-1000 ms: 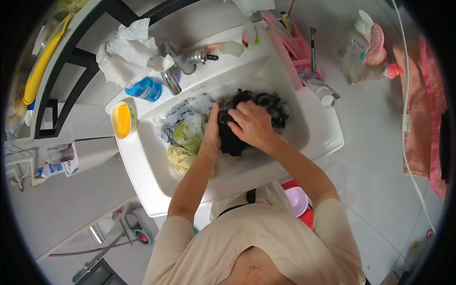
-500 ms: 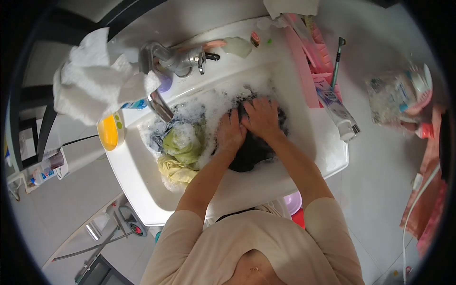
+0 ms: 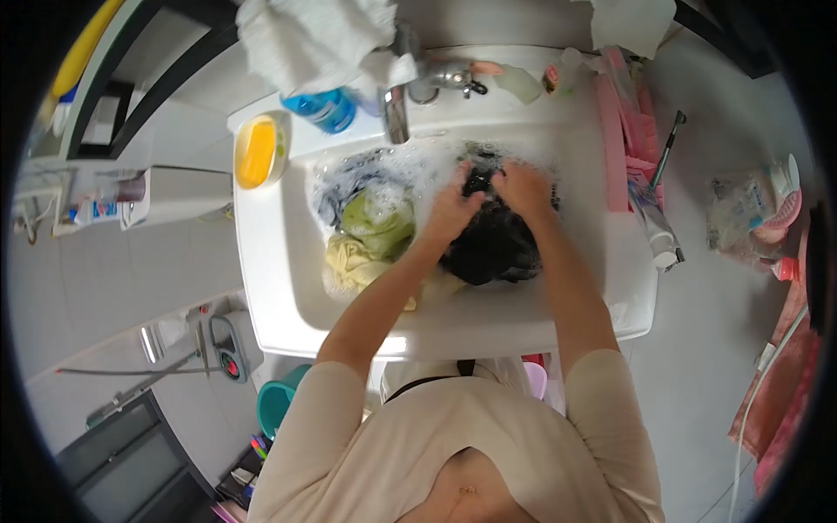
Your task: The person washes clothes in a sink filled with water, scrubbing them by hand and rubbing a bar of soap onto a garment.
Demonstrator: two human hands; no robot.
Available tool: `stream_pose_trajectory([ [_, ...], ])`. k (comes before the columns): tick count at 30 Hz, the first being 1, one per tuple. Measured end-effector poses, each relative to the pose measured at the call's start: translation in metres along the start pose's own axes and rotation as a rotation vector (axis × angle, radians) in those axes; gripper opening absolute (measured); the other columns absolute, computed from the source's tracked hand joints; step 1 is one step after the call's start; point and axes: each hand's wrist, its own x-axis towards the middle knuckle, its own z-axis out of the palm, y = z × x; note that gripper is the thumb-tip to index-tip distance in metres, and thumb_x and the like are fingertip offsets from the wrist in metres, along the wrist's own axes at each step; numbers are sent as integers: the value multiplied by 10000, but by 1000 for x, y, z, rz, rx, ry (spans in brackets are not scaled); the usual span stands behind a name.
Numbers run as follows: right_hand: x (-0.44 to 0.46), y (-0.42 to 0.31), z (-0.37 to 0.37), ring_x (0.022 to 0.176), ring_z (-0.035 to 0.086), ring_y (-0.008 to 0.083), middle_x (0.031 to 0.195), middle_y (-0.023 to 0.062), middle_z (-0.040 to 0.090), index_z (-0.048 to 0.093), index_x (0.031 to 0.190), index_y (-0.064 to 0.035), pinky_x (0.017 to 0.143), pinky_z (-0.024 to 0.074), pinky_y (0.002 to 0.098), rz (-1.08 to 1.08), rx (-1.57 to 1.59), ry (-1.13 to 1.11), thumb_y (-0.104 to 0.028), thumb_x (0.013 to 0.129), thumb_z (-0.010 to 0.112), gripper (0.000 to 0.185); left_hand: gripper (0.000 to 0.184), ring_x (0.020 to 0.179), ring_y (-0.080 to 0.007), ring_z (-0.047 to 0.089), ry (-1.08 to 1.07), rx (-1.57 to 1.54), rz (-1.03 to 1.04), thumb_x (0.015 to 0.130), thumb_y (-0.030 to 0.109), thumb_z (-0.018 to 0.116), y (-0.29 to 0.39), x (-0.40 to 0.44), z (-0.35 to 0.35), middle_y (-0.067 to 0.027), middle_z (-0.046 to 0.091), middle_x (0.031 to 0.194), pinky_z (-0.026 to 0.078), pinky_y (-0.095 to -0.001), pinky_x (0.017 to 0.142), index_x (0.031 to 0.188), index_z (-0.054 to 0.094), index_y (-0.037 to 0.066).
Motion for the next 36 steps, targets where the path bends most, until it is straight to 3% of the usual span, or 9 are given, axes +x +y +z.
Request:
stream_pose_trajectory([
  [6, -24, 4, -29, 844, 612, 282, 842, 96, 654, 652, 924, -84, 731, 486, 416, -46, -137, -343, -349, 799, 512, 325, 463, 911, -282, 545, 465, 45, -210, 789, 153, 645, -69, -69, -130, -167, 531, 1040, 458, -360, 820, 1213, 494, 46],
  [9, -38, -47, -38, 924, 587, 299, 1001, 109, 624, 614, 1039, -89, 820, 462, 398, -362, -482, -129, -377, 835, 480, 378, 630, 1003, -269, 523, 430, -181, -383, 763, 162, 666, -113, -63, -126, -185, 490, 1135, 446, -330, 869, 1309, 374, 45],
  [11, -48, -95, -17, 1051, 528, 331, 1153, 150, 554, 532, 1169, -82, 888, 417, 412, -226, 264, -143, -458, 837, 463, 506, 700, 1029, -257, 514, 436, 185, -658, 741, 171, 679, -70, -61, -101, -187, 478, 1173, 443, -309, 873, 1336, 331, 46],
  [17, -38, -139, 38, 1079, 523, 297, 1167, 193, 534, 460, 1188, 22, 891, 407, 384, 373, 1004, -211, -614, 796, 456, 747, 259, 580, -197, 562, 339, -588, -377, 690, 87, 583, -28, -54, -82, -102, 624, 681, 458, -310, 576, 941, 630, 45],
  [23, -7, -73, 141, 811, 569, 189, 1000, 105, 575, 516, 1099, 36, 711, 480, 307, 287, 2393, -440, -276, 881, 524, 380, 271, 612, -244, 575, 291, -2, 135, 682, 103, 628, 14, -56, -59, -145, 617, 729, 475, -343, 629, 946, 631, 40],
  [25, -39, -73, 120, 874, 567, 217, 1050, 102, 565, 498, 1142, 29, 729, 472, 327, 31, 1663, -121, -158, 858, 546, 343, 271, 635, -271, 588, 336, 91, 189, 671, 131, 640, -15, -45, -56, -146, 619, 751, 480, -360, 627, 932, 625, 61],
  [27, -56, -123, 40, 880, 564, 223, 1064, 101, 561, 491, 1164, 20, 731, 472, 342, 736, 1647, -85, -143, 833, 573, 378, 256, 675, -291, 612, 348, 149, 72, 661, 160, 648, -48, -29, -86, -127, 629, 788, 490, -373, 615, 904, 612, 90],
  [31, -45, -119, -11, 946, 523, 279, 1035, 130, 540, 504, 1083, -25, 822, 405, 343, 377, 647, -294, -225, 779, 613, 379, 318, 798, -252, 613, 347, 204, -92, 686, 232, 661, -48, -45, -145, -111, 618, 933, 488, -355, 683, 982, 590, 139],
  [36, -28, -145, 11, 1116, 461, 350, 1246, 172, 459, 433, 1272, -140, 864, 425, 440, -178, 393, 354, -302, 773, 629, 560, 615, 1131, -487, 387, 234, 484, 104, 708, 240, 645, -87, -42, -143, -131, 250, 1423, 397, -542, 873, 1287, 441, 208],
])
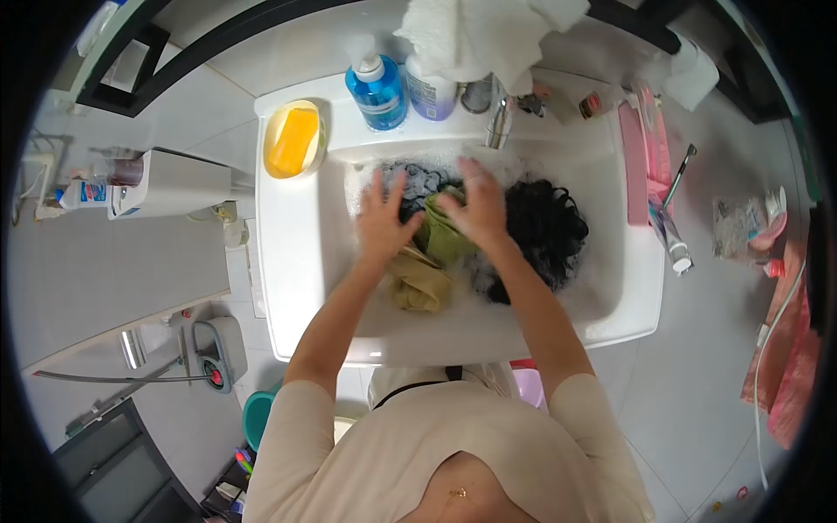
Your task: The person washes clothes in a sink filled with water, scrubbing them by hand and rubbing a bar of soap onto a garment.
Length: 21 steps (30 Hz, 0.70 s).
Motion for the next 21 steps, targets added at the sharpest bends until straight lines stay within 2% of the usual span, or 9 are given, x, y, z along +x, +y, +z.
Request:
stream_pose_trajectory([
  [3, 2, -14, 27, 1152, 433, 383, 1328, 196, 380, 349, 1346, -214, 887, 413, 472, 19, -251, -252, -275, 777, 616, 632, 577, 1162, -487, 364, -165, 56, -5, 725, 147, 602, -5, 5, 42, -133, 259, 1423, 388, -537, 896, 1280, 454, 203],
  [4, 4, -14, 32, 1169, 412, 394, 1349, 201, 345, 312, 1364, -231, 877, 418, 482, 57, -326, -355, -272, 794, 604, 641, 577, 1194, -451, 356, -366, 178, -104, 721, 71, 565, -4, 8, 49, -139, 248, 1430, 344, -505, 963, 1279, 455, 172],
  [5, 4, -12, 38, 1186, 391, 405, 1371, 207, 311, 274, 1381, -248, 867, 422, 491, 96, -403, -462, -270, 812, 591, 652, 574, 1189, -443, 363, -504, 222, -164, 724, 79, 570, -4, 11, 52, -140, 259, 1423, 343, -497, 965, 1279, 456, 170],
  [7, 2, 12, 67, 1088, 471, 411, 1335, 238, 349, 315, 1366, -230, 847, 435, 481, 98, -435, -469, -165, 850, 501, 552, 568, 1180, -425, 378, -660, 193, -215, 729, 94, 579, -10, 12, 64, -142, 282, 1407, 342, -482, 970, 1279, 457, 168],
  [9, 10, 21, 81, 1024, 518, 393, 1306, 254, 374, 343, 1352, -209, 838, 440, 468, 222, -395, -549, -126, 869, 439, 499, 562, 1171, -408, 392, -695, 125, -230, 735, 109, 588, -19, 7, 72, -144, 304, 1392, 340, -467, 975, 1279, 458, 165],
  [12, 30, 28, 84, 929, 563, 356, 1291, 240, 397, 394, 1321, -167, 840, 441, 441, 199, -485, -890, -119, 879, 382, 444, 556, 1157, -382, 413, -677, 18, -255, 742, 132, 601, -27, 5, 78, -147, 338, 1369, 338, -445, 982, 1279, 459, 161],
  [15, 27, 38, 82, 1017, 531, 334, 1280, 223, 418, 432, 1289, -135, 902, 410, 409, 206, -386, -880, -166, 906, 332, 396, 551, 1143, -356, 434, -611, -81, -287, 750, 154, 614, -27, 7, 79, -150, 371, 1346, 336, -423, 989, 1279, 461, 156],
  [18, 16, 51, 90, 1052, 508, 337, 1244, 216, 455, 446, 1259, -89, 914, 400, 411, 320, -129, -631, -178, 896, 386, 378, 547, 1129, -330, 455, -559, -200, -343, 758, 177, 627, -26, 8, 71, -152, 405, 1323, 334, -401, 996, 1280, 462, 152],
  [21, 10, 55, 92, 1070, 494, 344, 1232, 219, 469, 446, 1246, -48, 924, 390, 409, 456, 1, -514, -174, 880, 434, 387, 546, 1115, -304, 477, -545, -462, -431, 766, 199, 641, -24, 2, 46, -155, 439, 1299, 331, -378, 1003, 1280, 464, 148],
])
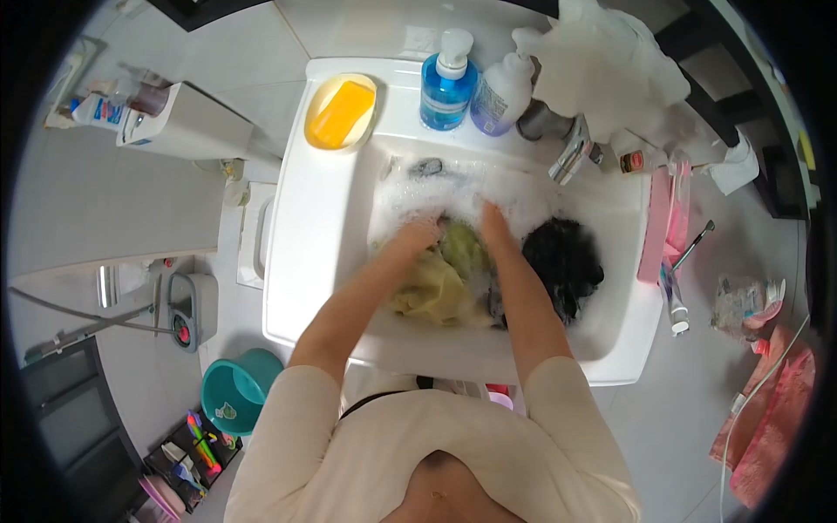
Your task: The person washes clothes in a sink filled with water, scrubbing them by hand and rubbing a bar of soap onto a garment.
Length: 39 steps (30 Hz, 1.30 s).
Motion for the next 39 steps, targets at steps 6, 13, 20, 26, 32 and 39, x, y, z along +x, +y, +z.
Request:
stream_pose_trajectory([
  [6, -45, -19, -52, 1089, 478, 355, 1220, 228, 482, 444, 1233, -2, 945, 366, 394, 12, 221, 0, -181, 859, 501, 418, 663, 1199, -307, 375, 339, 80, 6, 715, 119, 638, -1, -91, 13, -169, 341, 1340, 378, -417, 955, 1319, 369, 154],
  [13, -138, -9, -55, 1055, 505, 316, 1167, 189, 521, 483, 1193, -23, 916, 386, 369, -451, 63, 396, -290, 851, 529, 436, 408, 805, -265, 590, 390, -1066, -398, 700, -65, 519, 52, -88, 23, -154, 586, 899, 516, -320, 687, 1103, 492, -11],
  [20, -159, 9, -40, 1113, 485, 211, 1246, 57, 480, 417, 1273, -126, 895, 417, 348, 272, 1592, -241, -464, 868, 488, 532, 355, 843, -189, 576, 178, -999, 26, 711, 2, 585, 153, -145, 42, -120, 585, 929, 472, -261, 751, 1032, 438, -35],
  [26, -150, 25, -64, 1101, 488, 219, 1228, 72, 485, 415, 1261, -85, 889, 419, 344, 266, 1640, -135, -405, 864, 523, 521, 276, 744, -340, 576, 442, -427, 473, 690, 116, 603, 206, -149, 59, -191, 583, 916, 470, -386, 671, 956, 579, 44],
  [32, -110, 43, -92, 1088, 492, 227, 1209, 87, 489, 414, 1249, -44, 884, 420, 340, 304, 1658, -52, -345, 860, 558, 513, 431, 874, -324, 564, 524, -38, 643, 684, 145, 648, 203, -109, 62, -151, 576, 969, 476, -396, 732, 1102, 552, 103],
  [39, -130, 23, -124, 1062, 498, 258, 1183, 118, 494, 423, 1231, -13, 887, 410, 344, 68, 885, 428, -242, 846, 595, 481, 526, 1099, -347, 460, 795, 81, 437, 692, 146, 656, 74, -79, 51, -159, 483, 1178, 405, -409, 900, 1184, 488, 63],
])
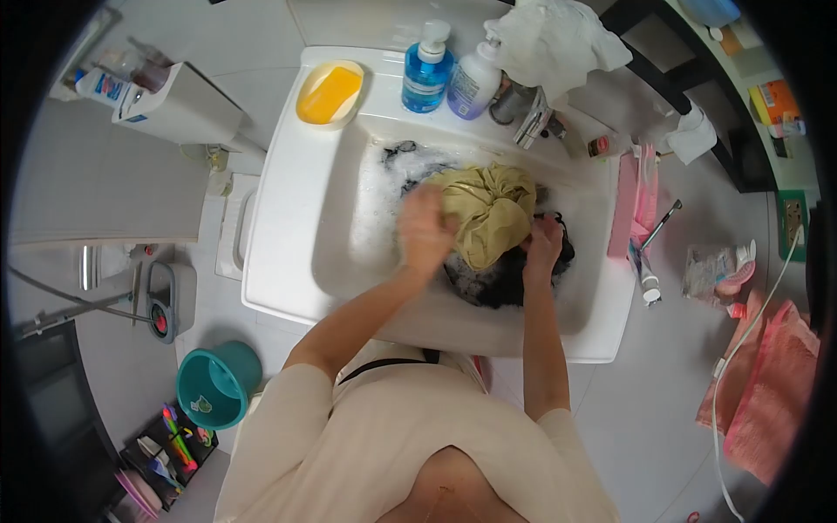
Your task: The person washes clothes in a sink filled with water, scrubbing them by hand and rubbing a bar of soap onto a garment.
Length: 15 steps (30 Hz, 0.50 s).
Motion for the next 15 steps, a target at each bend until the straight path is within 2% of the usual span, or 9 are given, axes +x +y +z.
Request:
stream_pose_trajectory([
  [1, -5, -4, 3, 1054, 499, 270, 1178, 127, 495, 428, 1227, -15, 891, 404, 348, -173, -216, 48, -215, 840, 599, 468, 511, 1091, -365, 458, 46, 56, -166, 701, 121, 643, -6, -1, -8, -172, 474, 1168, 400, -394, 902, 1180, 482, 51],
  [2, -1, 4, 8, 1074, 470, 293, 1152, 126, 506, 452, 1198, -13, 934, 375, 362, -470, -526, 2, -212, 776, 647, 506, 490, 1073, -358, 478, -43, 33, -246, 702, 126, 646, -10, -1, -7, -175, 503, 1128, 409, -392, 890, 1163, 500, 45],
  [4, -13, -4, 30, 1182, 390, 319, 1262, 149, 424, 491, 1163, -21, 969, 336, 420, -876, -807, -252, -222, 732, 679, 511, 452, 1038, -342, 518, -215, -10, -406, 705, 138, 651, -23, 0, 1, -183, 560, 1047, 425, -388, 866, 1129, 535, 32],
  [7, -18, -4, 52, 1262, 303, 326, 1324, 145, 356, 534, 1114, -41, 1008, 275, 459, -883, -1192, -231, -212, 705, 691, 470, 472, 748, -202, 607, -431, -259, -500, 680, 110, 671, -67, 21, 14, -132, 638, 890, 493, -297, 684, 1117, 535, -3],
  [8, -4, 4, 50, 1282, 289, 337, 1305, 139, 416, 571, 1065, -37, 1049, 188, 492, -783, -1339, -315, -256, 771, 635, 372, 409, 638, -158, 594, -467, -501, -524, 717, 135, 678, -62, 31, -4, -92, 650, 814, 480, -244, 587, 1072, 556, -28],
  [11, 9, -8, 43, 1270, 324, 299, 1263, 123, 468, 603, 1009, -26, 1044, 202, 479, -796, -1436, -427, -228, 782, 614, 303, 417, 750, -154, 601, -425, -799, -630, 737, 161, 692, -36, 57, -56, -87, 643, 882, 479, -267, 669, 1068, 550, -49],
  [12, 7, -14, 39, 1203, 419, 252, 1185, 91, 536, 616, 964, -10, 1019, 281, 424, -874, -1309, -377, -160, 793, 571, 233, 411, 863, -138, 586, -327, -730, -746, 759, 196, 691, -1, 66, -86, -97, 635, 926, 456, -288, 777, 1052, 552, -55],
  [15, 3, -18, 23, 1094, 502, 233, 1127, 87, 564, 596, 971, 3, 950, 375, 357, -304, -245, -524, -97, 765, 529, 239, 355, 937, -126, 556, -125, -873, -843, 790, 207, 655, -5, 67, -95, -81, 625, 965, 421, -294, 837, 1048, 562, -17],
])
